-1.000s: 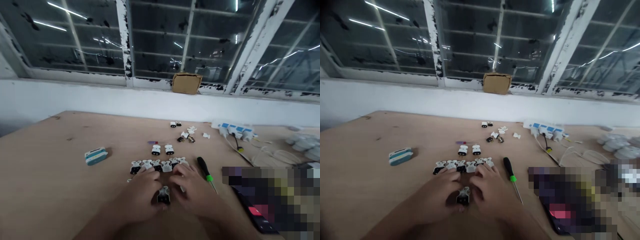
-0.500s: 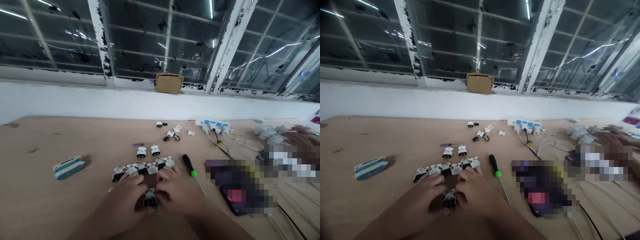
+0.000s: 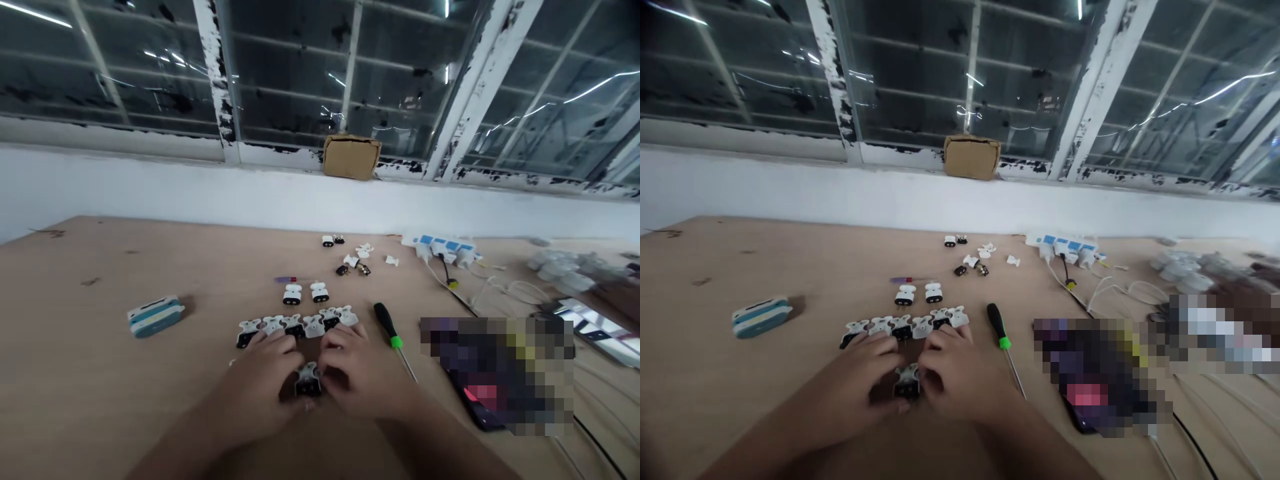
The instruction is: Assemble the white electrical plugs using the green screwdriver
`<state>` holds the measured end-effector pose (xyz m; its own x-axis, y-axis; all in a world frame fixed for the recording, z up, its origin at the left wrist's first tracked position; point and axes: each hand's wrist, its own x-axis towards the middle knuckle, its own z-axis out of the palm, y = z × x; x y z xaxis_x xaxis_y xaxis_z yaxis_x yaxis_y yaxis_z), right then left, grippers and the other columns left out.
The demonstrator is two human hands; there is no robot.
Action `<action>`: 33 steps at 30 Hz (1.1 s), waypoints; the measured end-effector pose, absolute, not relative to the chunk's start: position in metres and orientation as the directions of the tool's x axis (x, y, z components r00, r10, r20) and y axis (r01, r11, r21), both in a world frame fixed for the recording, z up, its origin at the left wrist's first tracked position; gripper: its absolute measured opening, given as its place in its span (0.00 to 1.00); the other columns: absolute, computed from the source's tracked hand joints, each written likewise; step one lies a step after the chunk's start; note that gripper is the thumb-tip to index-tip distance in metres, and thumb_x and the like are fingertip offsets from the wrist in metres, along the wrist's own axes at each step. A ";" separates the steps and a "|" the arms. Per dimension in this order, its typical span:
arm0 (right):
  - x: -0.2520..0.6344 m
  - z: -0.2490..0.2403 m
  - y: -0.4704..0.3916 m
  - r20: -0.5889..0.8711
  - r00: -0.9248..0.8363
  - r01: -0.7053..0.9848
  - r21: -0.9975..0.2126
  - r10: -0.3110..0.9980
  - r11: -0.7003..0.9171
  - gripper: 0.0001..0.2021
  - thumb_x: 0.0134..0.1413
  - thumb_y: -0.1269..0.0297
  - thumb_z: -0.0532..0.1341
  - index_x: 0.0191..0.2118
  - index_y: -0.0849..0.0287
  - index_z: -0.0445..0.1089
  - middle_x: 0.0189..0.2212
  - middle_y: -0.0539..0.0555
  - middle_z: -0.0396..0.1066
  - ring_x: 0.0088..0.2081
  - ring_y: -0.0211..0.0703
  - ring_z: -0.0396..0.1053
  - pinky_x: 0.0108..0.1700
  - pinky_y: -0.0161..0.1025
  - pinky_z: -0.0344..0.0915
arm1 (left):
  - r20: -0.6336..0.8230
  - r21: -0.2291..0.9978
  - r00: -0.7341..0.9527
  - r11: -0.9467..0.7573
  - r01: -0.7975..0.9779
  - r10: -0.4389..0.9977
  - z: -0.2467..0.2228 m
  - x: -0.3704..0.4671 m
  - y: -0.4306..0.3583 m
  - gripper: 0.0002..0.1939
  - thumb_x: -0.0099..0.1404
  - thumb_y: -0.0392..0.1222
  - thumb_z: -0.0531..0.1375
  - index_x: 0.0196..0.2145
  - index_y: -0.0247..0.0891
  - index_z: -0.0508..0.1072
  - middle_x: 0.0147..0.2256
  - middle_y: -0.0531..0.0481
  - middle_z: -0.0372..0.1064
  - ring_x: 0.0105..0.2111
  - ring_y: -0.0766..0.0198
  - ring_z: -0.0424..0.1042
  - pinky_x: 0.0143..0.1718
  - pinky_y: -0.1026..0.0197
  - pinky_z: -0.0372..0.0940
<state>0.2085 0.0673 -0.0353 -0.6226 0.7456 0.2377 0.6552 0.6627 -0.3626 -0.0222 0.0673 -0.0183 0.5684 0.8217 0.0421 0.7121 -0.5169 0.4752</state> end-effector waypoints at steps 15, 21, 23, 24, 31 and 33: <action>0.205 -0.037 0.070 0.318 -0.521 0.539 -0.598 0.792 0.594 0.10 0.54 0.79 0.61 0.34 0.54 0.72 0.34 0.49 0.77 0.40 0.42 0.73 0.50 0.43 0.61 | -0.020 0.448 0.595 -0.525 0.724 0.804 -0.015 -0.016 0.061 0.17 0.58 0.51 0.73 0.44 0.45 0.82 0.44 0.47 0.76 0.49 0.44 0.72 0.58 0.43 0.57; 0.203 -0.031 0.067 0.271 -0.491 0.520 -0.672 0.828 0.528 0.08 0.56 0.77 0.63 0.35 0.55 0.74 0.33 0.48 0.77 0.38 0.41 0.73 0.48 0.42 0.63 | -0.005 0.472 0.616 -0.541 0.696 0.787 -0.015 -0.012 0.060 0.21 0.55 0.51 0.75 0.45 0.44 0.80 0.46 0.48 0.75 0.49 0.46 0.72 0.58 0.43 0.57; 0.202 -0.031 0.067 0.281 -0.481 0.497 -0.693 0.830 0.523 0.08 0.55 0.77 0.64 0.34 0.56 0.75 0.32 0.48 0.77 0.37 0.42 0.73 0.47 0.42 0.63 | -0.003 0.462 0.611 -0.541 0.703 0.791 -0.016 -0.011 0.059 0.20 0.55 0.50 0.75 0.43 0.42 0.79 0.45 0.48 0.75 0.48 0.47 0.72 0.58 0.44 0.58; 0.202 -0.031 0.067 0.292 -0.473 0.478 -0.707 0.831 0.521 0.07 0.55 0.76 0.64 0.34 0.56 0.75 0.32 0.49 0.78 0.37 0.42 0.73 0.47 0.42 0.63 | -0.002 0.460 0.608 -0.540 0.705 0.794 -0.016 -0.011 0.059 0.20 0.55 0.50 0.75 0.43 0.42 0.79 0.45 0.48 0.75 0.48 0.47 0.71 0.58 0.44 0.58; 0.201 -0.034 0.069 0.283 -0.423 0.443 -0.764 0.861 0.469 0.05 0.57 0.72 0.65 0.31 0.57 0.77 0.29 0.49 0.77 0.35 0.41 0.73 0.40 0.38 0.64 | -0.038 0.537 0.567 -0.462 0.706 0.823 -0.023 -0.012 0.060 0.18 0.57 0.43 0.71 0.46 0.41 0.77 0.49 0.47 0.75 0.52 0.47 0.70 0.54 0.49 0.63; 0.201 -0.034 0.069 0.296 -0.425 0.448 -0.752 0.856 0.483 0.06 0.57 0.73 0.65 0.32 0.57 0.78 0.30 0.50 0.78 0.36 0.41 0.74 0.42 0.39 0.65 | -0.059 0.579 0.558 -0.427 0.694 0.828 -0.024 -0.012 0.060 0.19 0.57 0.42 0.70 0.46 0.41 0.77 0.49 0.47 0.75 0.52 0.47 0.70 0.53 0.49 0.64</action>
